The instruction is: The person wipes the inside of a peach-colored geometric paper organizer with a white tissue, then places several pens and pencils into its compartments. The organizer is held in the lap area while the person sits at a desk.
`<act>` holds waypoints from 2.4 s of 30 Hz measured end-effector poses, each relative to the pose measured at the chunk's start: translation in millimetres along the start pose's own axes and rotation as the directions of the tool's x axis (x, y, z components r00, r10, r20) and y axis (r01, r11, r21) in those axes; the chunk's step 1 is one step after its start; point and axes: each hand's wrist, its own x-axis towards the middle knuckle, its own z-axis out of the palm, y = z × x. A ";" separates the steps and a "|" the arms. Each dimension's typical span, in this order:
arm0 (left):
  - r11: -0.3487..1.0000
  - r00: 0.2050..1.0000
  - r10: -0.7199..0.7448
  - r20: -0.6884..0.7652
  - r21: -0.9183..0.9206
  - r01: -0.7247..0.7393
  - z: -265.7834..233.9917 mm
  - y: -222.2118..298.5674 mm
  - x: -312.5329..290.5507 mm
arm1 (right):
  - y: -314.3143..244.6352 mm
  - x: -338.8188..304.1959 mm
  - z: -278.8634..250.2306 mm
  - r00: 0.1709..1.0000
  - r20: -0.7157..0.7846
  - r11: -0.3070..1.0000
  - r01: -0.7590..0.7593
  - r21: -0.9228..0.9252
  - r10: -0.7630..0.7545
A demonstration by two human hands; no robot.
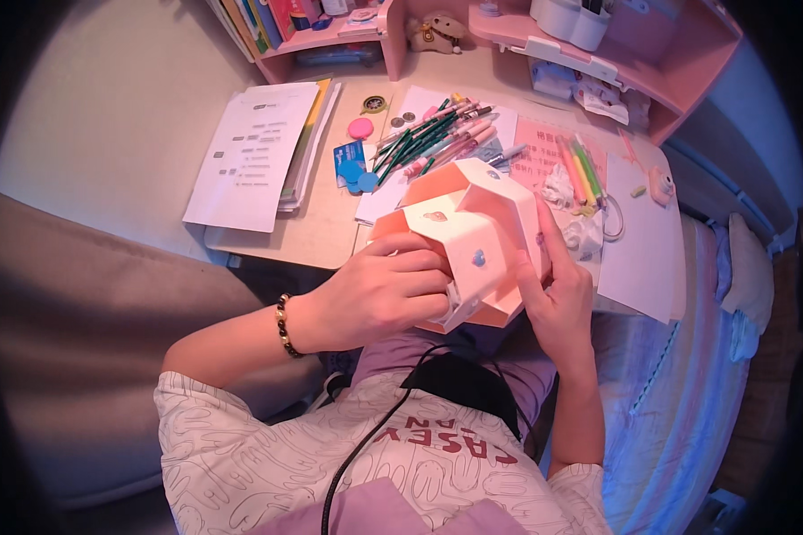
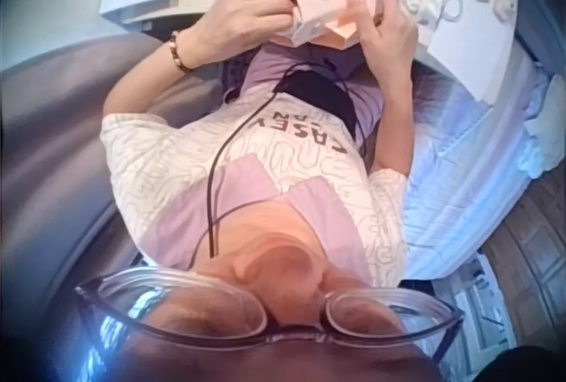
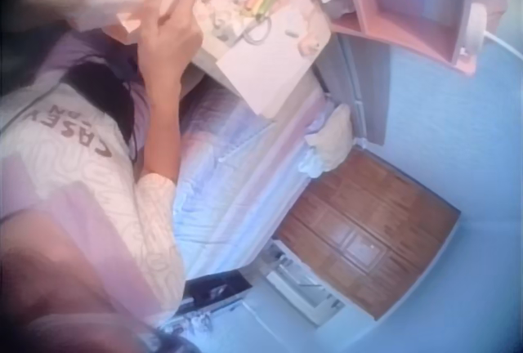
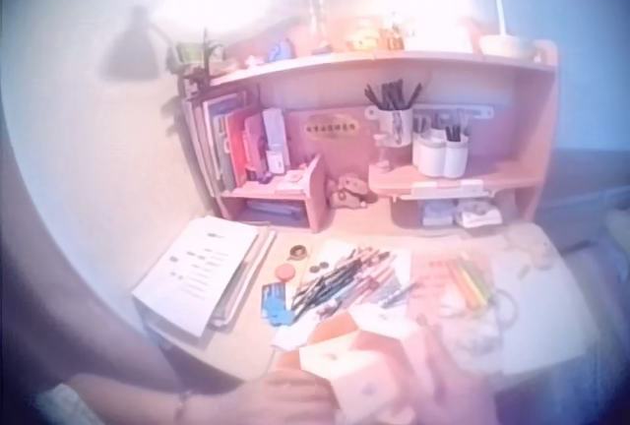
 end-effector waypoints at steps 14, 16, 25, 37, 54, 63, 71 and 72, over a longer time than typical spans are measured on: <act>0.975 0.988 0.117 -0.104 0.202 -0.094 5.3 -6.1 -3.3 | 14.9 -6.5 1.8 0.998 -0.050 0.997 -0.032 0.071 0.036; 0.912 0.988 0.118 -0.103 0.404 -0.067 0.2 -4.0 -10.0 | 12.0 -6.1 1.4 0.999 -0.052 0.998 -0.006 0.062 0.009; 0.872 0.980 -0.200 0.015 0.458 0.171 -17.1 16.2 -5.3 | 4.7 -9.1 4.0 0.998 -0.062 0.999 -0.019 0.045 0.022; 0.862 0.998 -0.022 -0.056 0.505 0.047 -18.4 19.2 -22.5 | -1.7 -10.4 3.9 0.998 -0.067 1.000 0.017 0.010 -0.016; 0.909 1.000 -0.027 0.014 0.416 0.019 -31.2 8.0 -27.6 | -12.4 -10.4 5.2 0.998 -0.058 0.998 -0.023 -0.053 0.020; 0.787 0.985 -0.173 0.004 0.602 0.135 -27.9 15.0 -29.1 | -13.3 -9.6 9.9 0.995 -0.078 0.996 0.050 -0.075 -0.055; 0.892 0.967 -0.146 0.206 0.449 0.039 -20.7 14.4 -7.0 | -24.2 -11.0 9.4 0.998 -0.024 0.994 0.050 -0.093 -0.053; 0.892 0.982 -0.123 0.145 0.450 0.046 -19.8 13.4 -8.9 | -22.2 -11.6 7.8 0.999 -0.011 0.996 0.030 -0.084 -0.031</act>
